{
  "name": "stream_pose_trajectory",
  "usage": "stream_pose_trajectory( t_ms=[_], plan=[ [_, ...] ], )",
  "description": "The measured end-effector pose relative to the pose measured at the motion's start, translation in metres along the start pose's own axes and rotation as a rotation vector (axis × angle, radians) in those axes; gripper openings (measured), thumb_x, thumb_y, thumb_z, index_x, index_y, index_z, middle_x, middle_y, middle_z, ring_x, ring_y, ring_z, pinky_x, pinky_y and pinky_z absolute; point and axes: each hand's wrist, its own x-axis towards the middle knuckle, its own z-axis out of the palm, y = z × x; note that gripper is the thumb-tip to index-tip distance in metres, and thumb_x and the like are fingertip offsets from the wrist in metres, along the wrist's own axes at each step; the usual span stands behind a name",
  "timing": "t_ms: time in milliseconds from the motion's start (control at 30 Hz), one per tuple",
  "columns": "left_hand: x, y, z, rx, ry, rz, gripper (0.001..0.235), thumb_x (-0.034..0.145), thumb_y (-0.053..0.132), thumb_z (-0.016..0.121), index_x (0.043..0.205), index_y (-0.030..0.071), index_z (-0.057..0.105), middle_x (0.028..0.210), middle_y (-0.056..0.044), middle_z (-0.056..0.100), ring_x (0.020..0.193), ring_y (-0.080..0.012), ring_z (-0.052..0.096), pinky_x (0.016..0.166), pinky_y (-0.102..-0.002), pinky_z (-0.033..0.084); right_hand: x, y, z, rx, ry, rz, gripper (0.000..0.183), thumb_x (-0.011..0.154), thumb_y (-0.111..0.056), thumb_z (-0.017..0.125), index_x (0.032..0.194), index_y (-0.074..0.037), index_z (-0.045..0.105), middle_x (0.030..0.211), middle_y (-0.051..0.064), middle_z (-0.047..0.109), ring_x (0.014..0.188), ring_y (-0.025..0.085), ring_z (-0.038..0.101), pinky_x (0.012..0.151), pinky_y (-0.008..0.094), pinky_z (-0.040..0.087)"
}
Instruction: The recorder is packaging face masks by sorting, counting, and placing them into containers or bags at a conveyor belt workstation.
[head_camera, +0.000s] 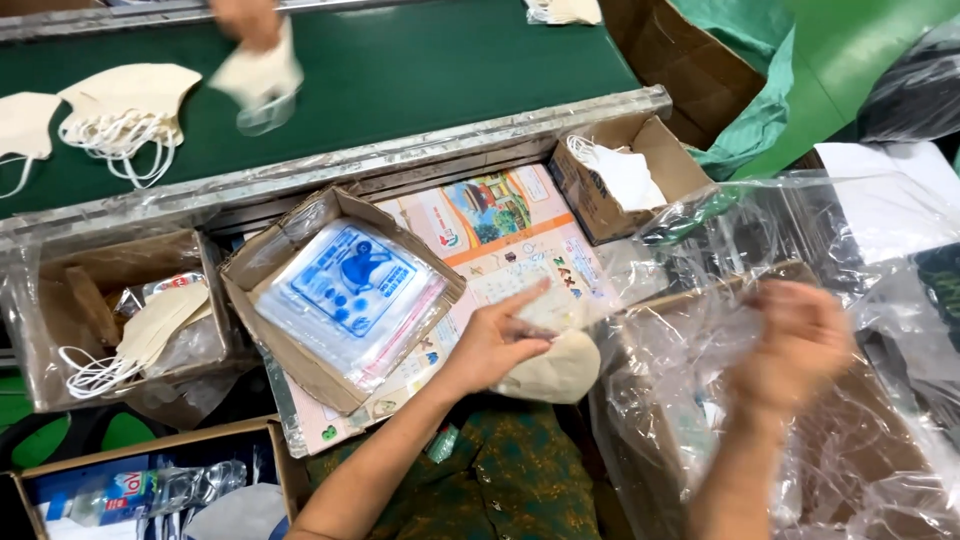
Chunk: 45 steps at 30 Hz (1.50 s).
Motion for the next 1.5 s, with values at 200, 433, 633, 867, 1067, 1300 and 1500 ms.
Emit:
stream_pose_trajectory(
  t_ms=[200,433,633,867,1067,1300,1500],
  plan=[
    [0.004,0.0,-0.016,-0.282,0.065,0.005,0.084,0.085,-0.003,0.072,0.159,0.008,0.034,0.113,-0.022,0.076,0.098,-0.0138,0.071,0.084,-0.026,0.057,-0.039,0.109,-0.145,-0.076,-0.379,0.782,0.016,0.097,0.0,0.069,0.113,-0.003,0.071,0.096,0.01,0.074,0.083,0.021,0.068,0.077,0.032,0.052],
    [0.009,-0.004,-0.011,-0.347,0.029,-0.025,0.076,0.089,-0.004,0.069,0.158,0.003,0.039,0.115,-0.02,0.075,0.101,-0.0145,0.072,0.088,-0.026,0.058,-0.031,0.011,-0.059,-0.706,-0.631,0.332,0.063,0.089,-0.024,0.074,0.148,-0.008,0.057,0.145,0.015,0.06,0.13,0.029,0.06,0.105,0.041,0.051],
    [0.002,0.011,-0.017,-0.363,-0.077,-0.013,0.072,0.089,-0.004,0.07,0.155,0.0,0.043,0.117,-0.019,0.075,0.104,-0.0149,0.072,0.088,-0.026,0.059,-0.033,0.016,0.052,0.063,-1.011,0.685,0.042,0.099,-0.014,0.066,0.139,0.0,0.071,0.114,0.017,0.076,0.103,0.019,0.067,0.091,0.036,0.055],
    [-0.023,-0.003,-0.078,-0.354,-0.192,0.038,0.043,0.106,0.006,0.057,0.148,-0.002,0.056,0.123,-0.016,0.074,0.113,-0.0138,0.07,0.1,-0.025,0.056,-0.036,0.02,0.073,0.295,-1.035,0.733,0.041,0.1,-0.006,0.056,0.14,0.0,0.062,0.122,0.01,0.074,0.105,0.014,0.069,0.09,0.032,0.057],
    [-0.02,-0.015,-0.088,-0.748,-0.041,-0.11,0.027,0.092,-0.006,0.049,0.11,-0.009,0.07,0.102,-0.011,0.078,0.093,-0.0155,0.072,0.085,-0.027,0.058,-0.043,0.047,0.074,0.687,-0.972,0.697,0.024,0.098,-0.009,0.064,0.114,0.008,0.07,0.111,0.014,0.072,0.105,0.02,0.066,0.095,0.034,0.05],
    [-0.016,-0.041,-0.106,-0.451,0.09,0.245,0.023,0.094,0.007,0.076,0.087,-0.005,0.058,0.077,-0.002,0.054,0.068,-0.0058,0.046,0.059,-0.021,0.039,-0.043,0.04,0.127,0.607,-0.862,0.575,0.025,0.093,-0.01,0.072,0.079,-0.007,0.051,0.081,0.0,0.053,0.079,0.011,0.056,0.076,0.027,0.049],
    [-0.032,0.019,-0.154,-0.329,0.375,0.122,0.034,0.085,0.003,0.078,0.109,0.003,0.054,0.099,-0.007,0.072,0.092,-0.0116,0.067,0.077,-0.025,0.055,-0.027,0.049,0.211,0.478,-0.809,0.615,0.031,0.082,0.006,0.079,0.076,-0.01,0.053,0.078,-0.001,0.062,0.075,0.01,0.063,0.067,0.026,0.053]
  ],
)
